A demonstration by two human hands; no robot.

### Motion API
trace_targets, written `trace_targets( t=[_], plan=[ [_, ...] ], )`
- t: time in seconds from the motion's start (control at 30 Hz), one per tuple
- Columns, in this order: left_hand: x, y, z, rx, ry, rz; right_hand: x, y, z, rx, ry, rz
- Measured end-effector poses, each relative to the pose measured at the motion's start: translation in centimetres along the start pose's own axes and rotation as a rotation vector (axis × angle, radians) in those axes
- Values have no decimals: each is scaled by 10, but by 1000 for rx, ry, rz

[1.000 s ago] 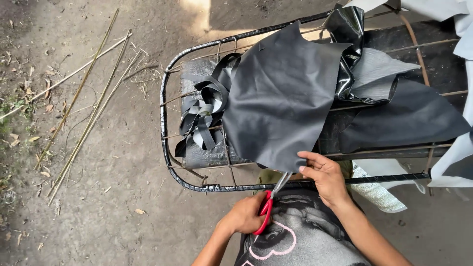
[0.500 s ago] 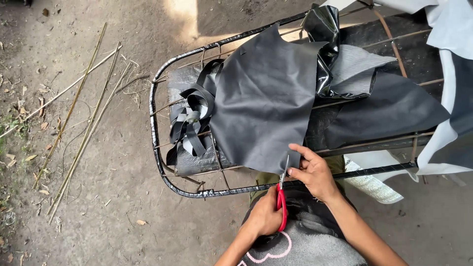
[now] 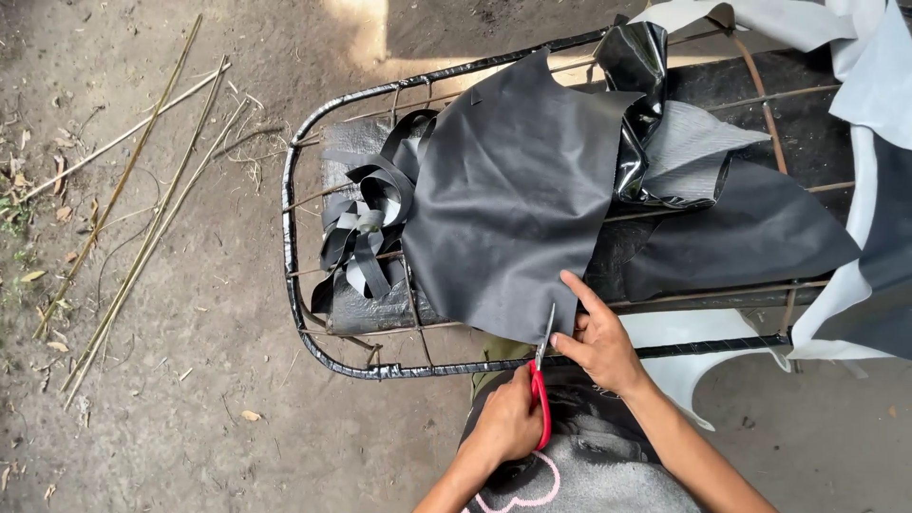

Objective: Cutting strips of black and white vinyl material using scissors on a metal frame work surface.

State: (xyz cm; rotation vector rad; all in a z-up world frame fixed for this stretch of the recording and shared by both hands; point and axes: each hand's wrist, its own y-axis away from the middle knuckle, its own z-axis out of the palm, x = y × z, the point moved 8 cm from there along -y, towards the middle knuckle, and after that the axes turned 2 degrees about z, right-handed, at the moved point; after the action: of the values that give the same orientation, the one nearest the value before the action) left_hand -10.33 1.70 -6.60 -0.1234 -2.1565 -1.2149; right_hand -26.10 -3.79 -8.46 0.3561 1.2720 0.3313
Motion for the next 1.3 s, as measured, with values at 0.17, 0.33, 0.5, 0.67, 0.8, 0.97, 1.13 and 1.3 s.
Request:
trace_targets(
  t=[0.17,0.33,0.5,0.67,0.8,0.97,1.13,1.3],
  plan=[
    [0,2,7,69,15,50,-6,2,-3,20,98,15],
    [5,-12,1,99,0,73,-21,4,13,-144,174,-18],
    [10,-9,-1,156,-7,104,-30,-8,-9,-15,126,18],
    [29,-4,-12,138,22,45,-20,-24,-22,1,22,10],
    [35,-10,-18,39,-18,-12,-30,-19,-12,-100,171,37],
    [24,-21,-26,42,-92,90,-36,-20,-2,-100,142,42],
    [27,-21,-49,-52,-83,90,-47,-21,15,-37,223,75],
    [5,-29,-63,-28,-84,215,-55,-23,28,87,303,8]
  ],
)
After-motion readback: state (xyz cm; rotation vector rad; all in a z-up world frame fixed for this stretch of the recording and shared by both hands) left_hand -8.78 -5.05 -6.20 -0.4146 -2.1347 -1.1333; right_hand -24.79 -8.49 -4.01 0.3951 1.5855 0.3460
